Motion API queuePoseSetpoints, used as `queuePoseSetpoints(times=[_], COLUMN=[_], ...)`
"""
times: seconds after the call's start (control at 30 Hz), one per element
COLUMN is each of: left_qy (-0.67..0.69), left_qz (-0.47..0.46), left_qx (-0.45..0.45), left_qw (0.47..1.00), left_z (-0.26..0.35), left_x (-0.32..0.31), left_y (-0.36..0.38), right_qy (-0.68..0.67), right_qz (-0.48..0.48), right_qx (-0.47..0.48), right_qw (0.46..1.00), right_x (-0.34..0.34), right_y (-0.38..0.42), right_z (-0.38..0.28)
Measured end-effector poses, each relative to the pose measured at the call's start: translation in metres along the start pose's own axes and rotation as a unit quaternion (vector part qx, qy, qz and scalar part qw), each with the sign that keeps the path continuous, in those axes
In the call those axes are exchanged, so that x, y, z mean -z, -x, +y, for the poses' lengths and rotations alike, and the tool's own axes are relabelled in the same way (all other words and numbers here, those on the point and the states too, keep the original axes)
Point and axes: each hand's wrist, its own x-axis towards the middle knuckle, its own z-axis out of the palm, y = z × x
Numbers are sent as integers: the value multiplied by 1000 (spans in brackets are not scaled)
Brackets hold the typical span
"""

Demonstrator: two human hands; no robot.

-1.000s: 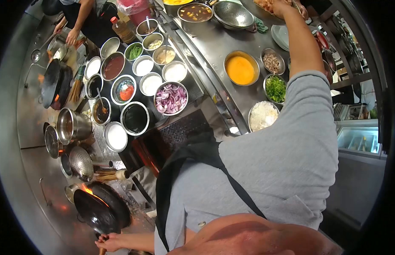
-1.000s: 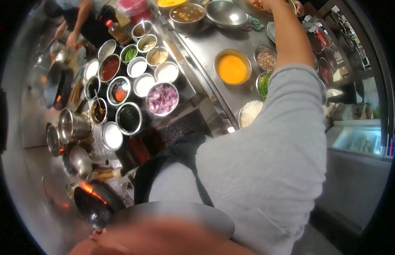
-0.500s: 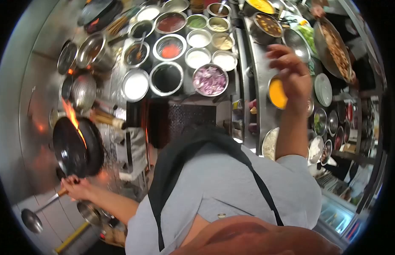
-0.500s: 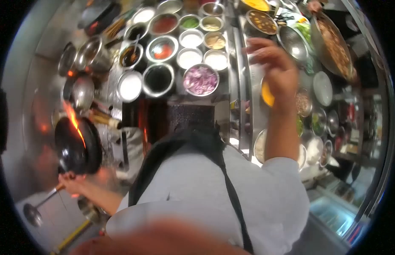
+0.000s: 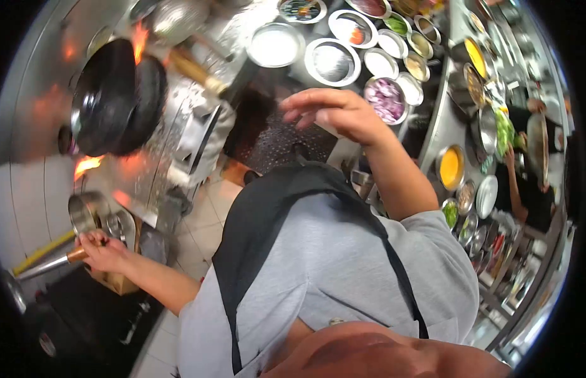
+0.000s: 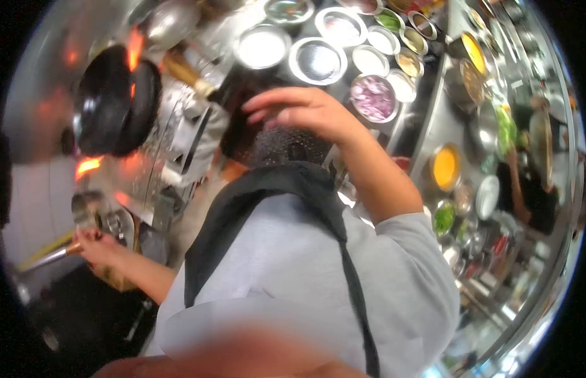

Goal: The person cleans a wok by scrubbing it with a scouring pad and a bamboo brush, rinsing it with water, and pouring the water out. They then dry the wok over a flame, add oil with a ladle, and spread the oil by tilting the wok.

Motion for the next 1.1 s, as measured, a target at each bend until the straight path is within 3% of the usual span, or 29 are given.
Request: queuePoseSetpoints(times=[0.03,0.07,0.1,0.13,0.17,0.2,0.27,0.3,0.33,0.37,0.4,0.47,0.5,0.57,0.6,0.67,0.73,0.8,0.83,0.87,0.97,1.0,1.07,1.1], left_qy=[-12,-20,-25,-29,-42,-48,-58,-70,-83,-89,-88,-96,-86,-77,-73,-51,-50,-39,-22,-7,-14,-24,-41,-48], left_qz=[17,15,15,29,46,64,83,89,91,104,105,141,138,149,159,155,134,154,143,131,126,124,116,128], left_qx=[-6,7,19,15,17,16,11,4,-2,1,-4,-6,-2,-6,-3,-14,2,-3,-2,-1,-15,-18,-17,-24], left_qw=[1000,1000,999,999,998,997,995,994,992,991,991,985,987,986,985,986,990,987,990,991,992,992,992,990], left_z=[-4,-7,-8,-6,0,12,17,17,19,23,28,34,34,41,43,52,58,70,75,81,92,95,98,97], left_x=[16,34,49,54,62,71,93,107,116,118,120,126,136,143,146,155,170,166,174,181,189,192,195,195], left_y=[-6,-13,-19,-18,-16,-11,-14,-14,-16,-13,-12,-14,-18,-21,-22,-23,-27,-26,-25,-24,-19,-18,-16,-15], right_qy=[110,477,639,686,638,565,280,286,477,640,642,709,712,641,643,543,580,280,241,240,53,50,240,238], right_qz=[83,101,85,-75,-279,-341,-116,-121,-237,-336,-335,-333,-330,-142,-142,-32,10,106,144,140,144,140,130,132], right_qx=[-88,-196,-362,-479,-519,-514,-670,-666,-573,-444,-439,-186,-180,-269,-262,-327,-199,-308,-344,-341,-301,-302,-267,-270], right_qw=[987,851,673,542,495,548,677,679,623,529,531,593,593,705,706,773,790,903,896,898,941,942,924,924], right_x=[28,51,55,81,91,130,118,128,140,147,137,99,92,78,65,32,39,43,23,11,-12,-19,-30,-35], right_y=[-3,5,30,56,73,109,116,111,110,102,79,18,-5,-52,-75,-117,-142,-177,-190,-198,-217,-217,-207,-199], right_z=[63,122,167,222,255,326,326,356,410,442,427,375,378,382,375,339,401,442,417,409,408,407,384,374])
